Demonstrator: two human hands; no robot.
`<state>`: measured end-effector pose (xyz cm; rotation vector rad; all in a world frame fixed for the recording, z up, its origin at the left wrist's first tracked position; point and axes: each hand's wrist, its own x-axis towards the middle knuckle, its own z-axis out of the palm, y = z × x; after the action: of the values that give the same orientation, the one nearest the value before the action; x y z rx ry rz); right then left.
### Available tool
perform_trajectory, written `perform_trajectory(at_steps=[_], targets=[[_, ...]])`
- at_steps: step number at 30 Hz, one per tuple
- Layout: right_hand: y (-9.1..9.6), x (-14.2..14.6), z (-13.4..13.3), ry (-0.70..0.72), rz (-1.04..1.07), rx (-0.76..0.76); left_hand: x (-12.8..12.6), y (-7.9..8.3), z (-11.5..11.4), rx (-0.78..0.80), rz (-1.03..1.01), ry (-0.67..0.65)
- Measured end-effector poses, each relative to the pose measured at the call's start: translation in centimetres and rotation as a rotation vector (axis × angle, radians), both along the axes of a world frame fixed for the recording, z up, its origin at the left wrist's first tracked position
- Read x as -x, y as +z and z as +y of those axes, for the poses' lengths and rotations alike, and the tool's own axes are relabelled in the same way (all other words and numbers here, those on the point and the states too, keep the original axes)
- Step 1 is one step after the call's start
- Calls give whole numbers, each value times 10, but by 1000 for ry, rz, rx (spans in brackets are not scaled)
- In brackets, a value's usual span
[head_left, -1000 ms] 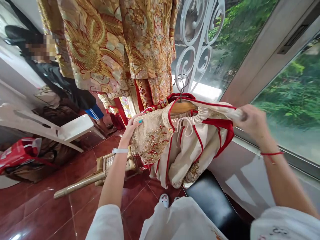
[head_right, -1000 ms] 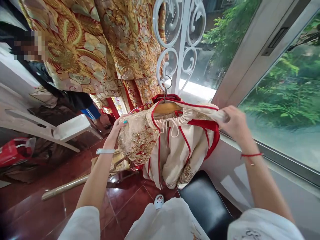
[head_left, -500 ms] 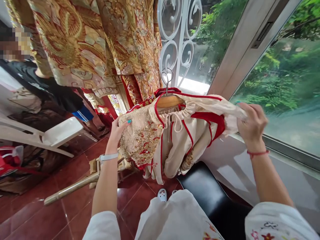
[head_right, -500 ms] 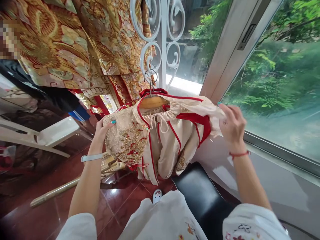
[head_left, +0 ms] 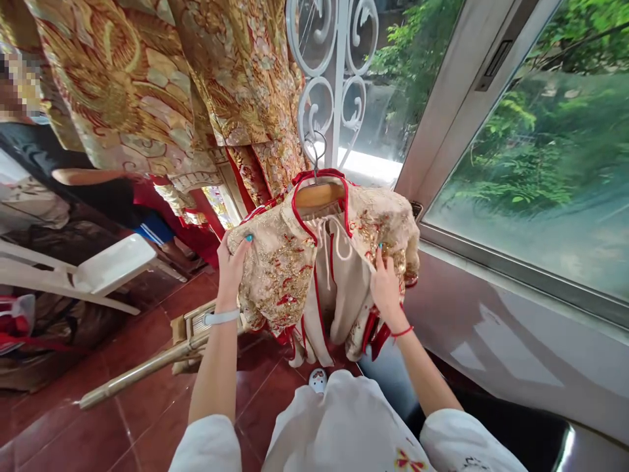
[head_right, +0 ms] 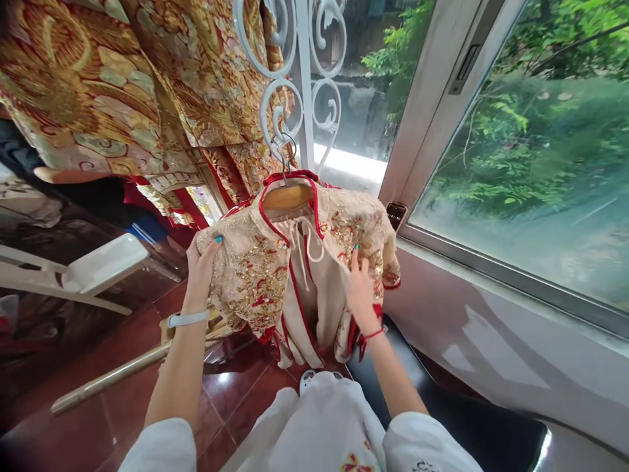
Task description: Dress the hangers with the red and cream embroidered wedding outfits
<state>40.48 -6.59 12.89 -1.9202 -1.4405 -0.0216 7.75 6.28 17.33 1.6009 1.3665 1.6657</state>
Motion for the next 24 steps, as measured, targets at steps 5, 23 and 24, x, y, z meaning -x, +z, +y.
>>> perform_trajectory(at_steps=[5, 23, 24], targets=[[-23, -35, 2, 38, 14, -84, -18, -13, -17, -142, 229, 285], [-9, 69, 31, 313, -204, 436, -22, -61, -35, 105, 760, 307], [-17, 59, 30, 325, -201, 409, -22, -66, -35, 127, 797, 329]])
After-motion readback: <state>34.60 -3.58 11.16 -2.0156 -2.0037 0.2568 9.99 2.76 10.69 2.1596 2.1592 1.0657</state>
